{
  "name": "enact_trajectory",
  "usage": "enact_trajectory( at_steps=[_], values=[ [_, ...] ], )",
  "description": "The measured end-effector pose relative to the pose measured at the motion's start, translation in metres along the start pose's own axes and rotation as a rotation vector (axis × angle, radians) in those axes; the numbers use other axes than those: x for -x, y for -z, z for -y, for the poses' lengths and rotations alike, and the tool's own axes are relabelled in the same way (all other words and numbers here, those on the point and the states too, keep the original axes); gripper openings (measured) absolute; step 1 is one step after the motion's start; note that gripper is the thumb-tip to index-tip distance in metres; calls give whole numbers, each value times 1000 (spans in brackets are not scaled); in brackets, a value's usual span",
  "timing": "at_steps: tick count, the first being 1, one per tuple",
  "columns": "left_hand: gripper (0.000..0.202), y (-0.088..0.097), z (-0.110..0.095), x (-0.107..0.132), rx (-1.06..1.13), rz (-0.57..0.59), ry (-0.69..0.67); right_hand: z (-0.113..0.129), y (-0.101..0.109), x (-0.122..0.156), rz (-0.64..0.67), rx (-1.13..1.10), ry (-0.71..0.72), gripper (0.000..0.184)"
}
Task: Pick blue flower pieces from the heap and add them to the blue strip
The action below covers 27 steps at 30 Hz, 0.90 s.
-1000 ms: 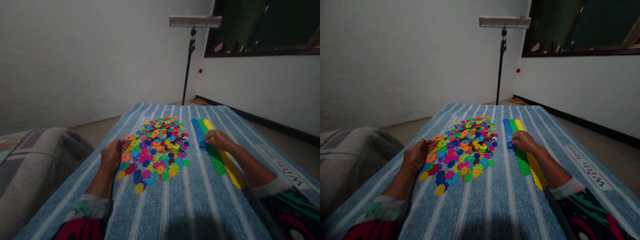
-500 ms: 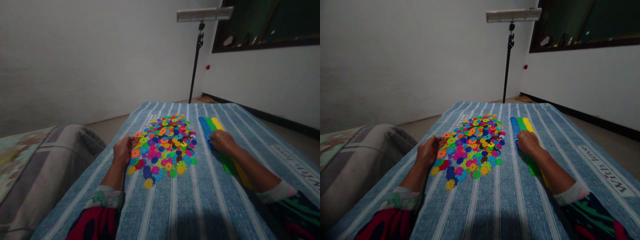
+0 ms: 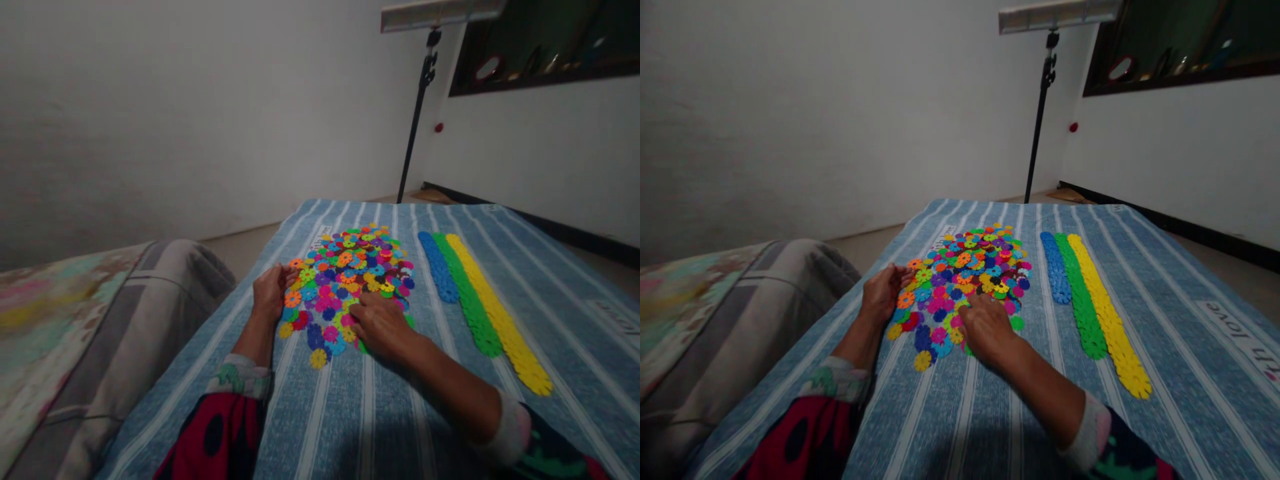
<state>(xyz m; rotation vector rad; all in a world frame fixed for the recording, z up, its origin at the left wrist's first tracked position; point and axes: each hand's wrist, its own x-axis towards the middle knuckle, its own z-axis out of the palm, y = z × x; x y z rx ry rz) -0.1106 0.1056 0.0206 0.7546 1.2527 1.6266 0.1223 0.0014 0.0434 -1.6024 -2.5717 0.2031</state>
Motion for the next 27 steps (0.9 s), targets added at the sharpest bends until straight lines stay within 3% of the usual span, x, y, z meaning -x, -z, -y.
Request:
enact_trajectory(
  at_steps=[8,11,16,23,27],
  values=[
    [22,0,0,-1,7,-5,2,49,-16,-32,-132,-47,164,28],
    [21,0,1,-1,12,1,3,48,-14,-27,-150,-55,139,25],
    [20,0,2,-1,-17,11,-3,43,-17,-10,-92,-19,-44,29],
    [21,-2,0,0,-23,-4,-3,68,-34,-7,-161,-58,148,24],
    [21,0,1,-1,-26,5,-11,47,-21,-12,-209,-81,106,24]
  ],
)
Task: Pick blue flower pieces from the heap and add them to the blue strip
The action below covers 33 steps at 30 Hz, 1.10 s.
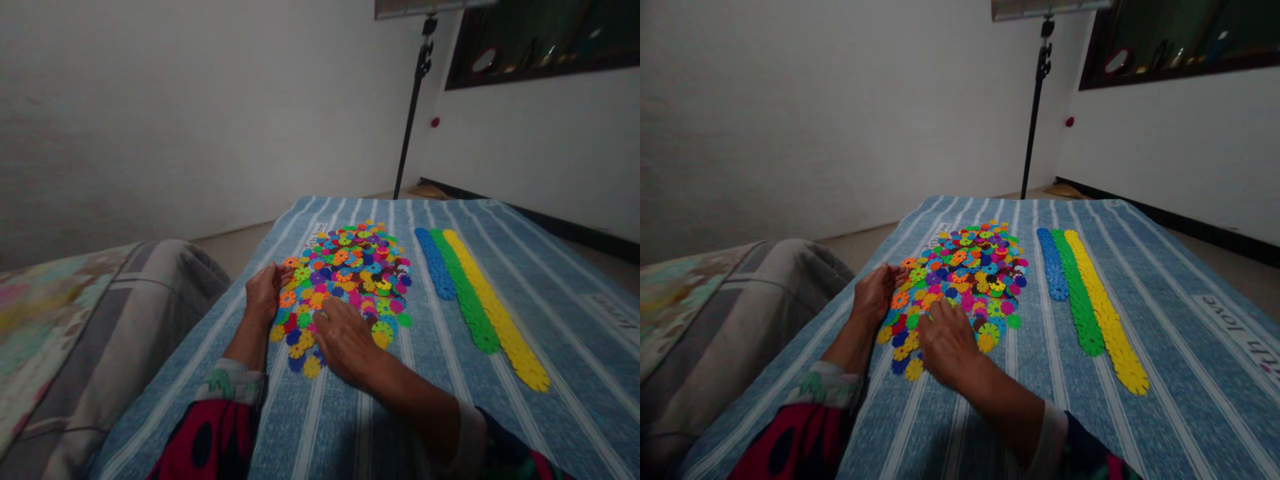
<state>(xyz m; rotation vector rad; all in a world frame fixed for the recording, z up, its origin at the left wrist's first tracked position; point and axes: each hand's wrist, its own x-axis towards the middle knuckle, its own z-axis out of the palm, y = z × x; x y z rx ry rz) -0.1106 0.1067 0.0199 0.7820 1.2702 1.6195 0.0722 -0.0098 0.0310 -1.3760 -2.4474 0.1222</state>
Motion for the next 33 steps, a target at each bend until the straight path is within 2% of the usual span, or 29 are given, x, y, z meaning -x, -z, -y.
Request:
enact_trajectory(
  at_steps=[3,6,9,14,17,21,26,29,33],
  values=[
    [21,1,1,-1,-1,3,-3,-39,16,-8,-23,31,-179,28],
    [21,1,1,-1,1,-2,12,-77,23,-12,52,71,-373,27],
    [20,0,1,-2,2,-11,13,-92,19,-11,98,8,-317,25],
    [20,1,3,-4,4,-11,9,-84,5,-12,61,-211,-19,22],
    [21,2,3,-4,3,-12,16,-81,1,-13,15,-293,74,21],
    [22,2,2,-3,-6,-1,10,-76,-2,-7,-7,-195,59,19],
    [20,4,4,-4,-3,4,-1,-48,-9,3,-19,-13,129,19],
    [21,5,5,-5,-7,11,-1,-36,-11,5,-18,7,170,19],
    [21,6,5,-5,-4,20,-9,-33,-10,8,-12,7,140,20]
  ],
)
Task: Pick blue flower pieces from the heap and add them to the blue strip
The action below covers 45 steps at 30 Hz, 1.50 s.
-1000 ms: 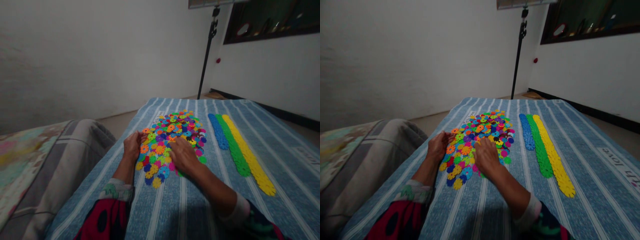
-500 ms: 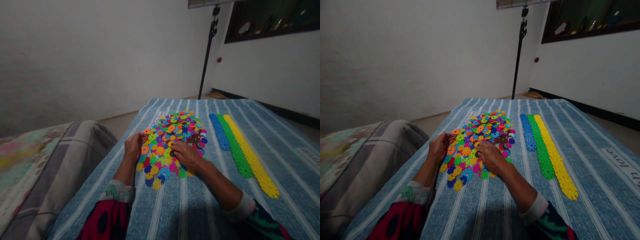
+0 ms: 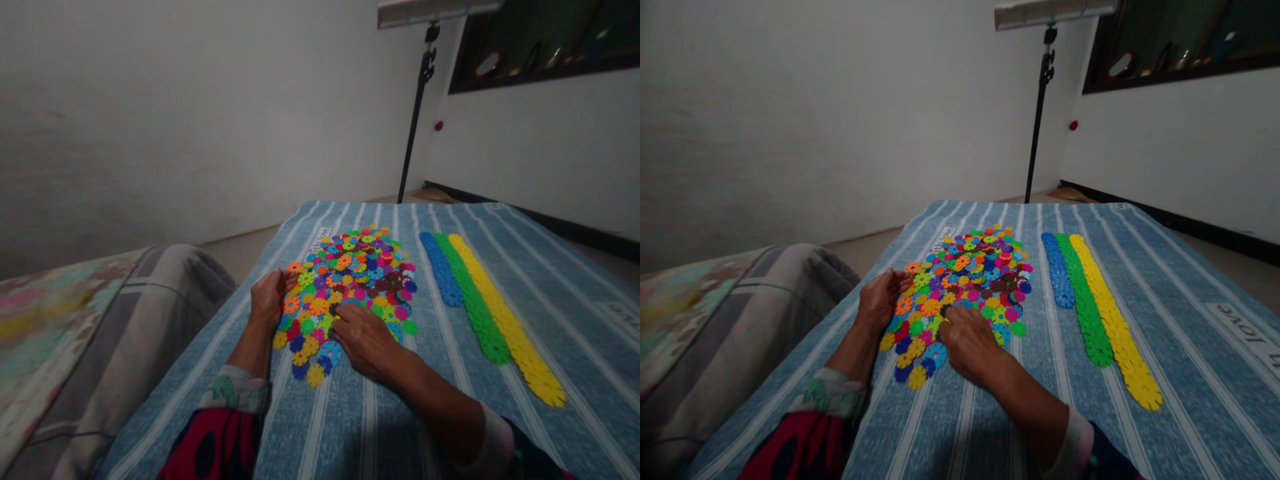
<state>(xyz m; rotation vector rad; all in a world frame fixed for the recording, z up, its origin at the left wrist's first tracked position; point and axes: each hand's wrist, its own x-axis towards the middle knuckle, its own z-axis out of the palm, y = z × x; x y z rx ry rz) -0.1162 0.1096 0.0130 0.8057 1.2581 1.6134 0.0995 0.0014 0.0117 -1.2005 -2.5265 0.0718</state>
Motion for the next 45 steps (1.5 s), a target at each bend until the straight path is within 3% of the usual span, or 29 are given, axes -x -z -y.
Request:
enact_trajectory(
  at_steps=[7,16,21,26,33,45],
  values=[
    [21,-2,-1,2,3,-21,1,21,12,8,96,50,7,21],
    [20,-2,0,0,3,-30,11,29,21,10,140,120,-139,24],
    [21,-1,0,0,-17,-26,4,17,27,0,162,106,-247,24],
    [22,-2,-2,2,13,-22,10,-11,33,-22,98,112,-321,31],
    [21,0,-2,3,-6,-24,19,-56,16,-55,43,217,-455,34],
    [23,3,5,-2,-27,-30,-5,-60,11,-65,34,267,-419,35]
  ],
)
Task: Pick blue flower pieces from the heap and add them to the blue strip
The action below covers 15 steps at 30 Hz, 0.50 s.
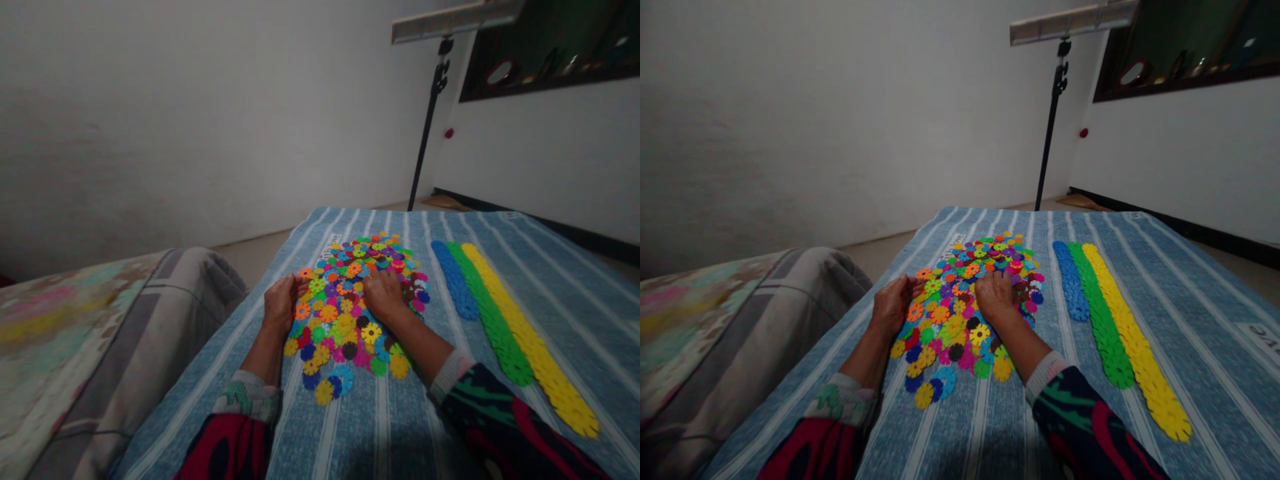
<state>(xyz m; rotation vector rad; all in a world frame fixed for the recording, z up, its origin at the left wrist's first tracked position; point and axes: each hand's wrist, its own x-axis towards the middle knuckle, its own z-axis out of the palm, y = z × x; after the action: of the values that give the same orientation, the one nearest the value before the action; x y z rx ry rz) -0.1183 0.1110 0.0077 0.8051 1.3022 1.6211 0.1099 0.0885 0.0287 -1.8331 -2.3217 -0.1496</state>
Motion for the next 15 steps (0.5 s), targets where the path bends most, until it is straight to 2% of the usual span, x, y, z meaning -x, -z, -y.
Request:
enact_trajectory(
  at_steps=[9,15],
  values=[
    [21,-1,-2,2,17,3,2,-18,-8,5,-16,-12,51,35],
    [21,-1,-4,2,12,9,8,-21,-9,1,-29,-37,21,34]
  ],
)
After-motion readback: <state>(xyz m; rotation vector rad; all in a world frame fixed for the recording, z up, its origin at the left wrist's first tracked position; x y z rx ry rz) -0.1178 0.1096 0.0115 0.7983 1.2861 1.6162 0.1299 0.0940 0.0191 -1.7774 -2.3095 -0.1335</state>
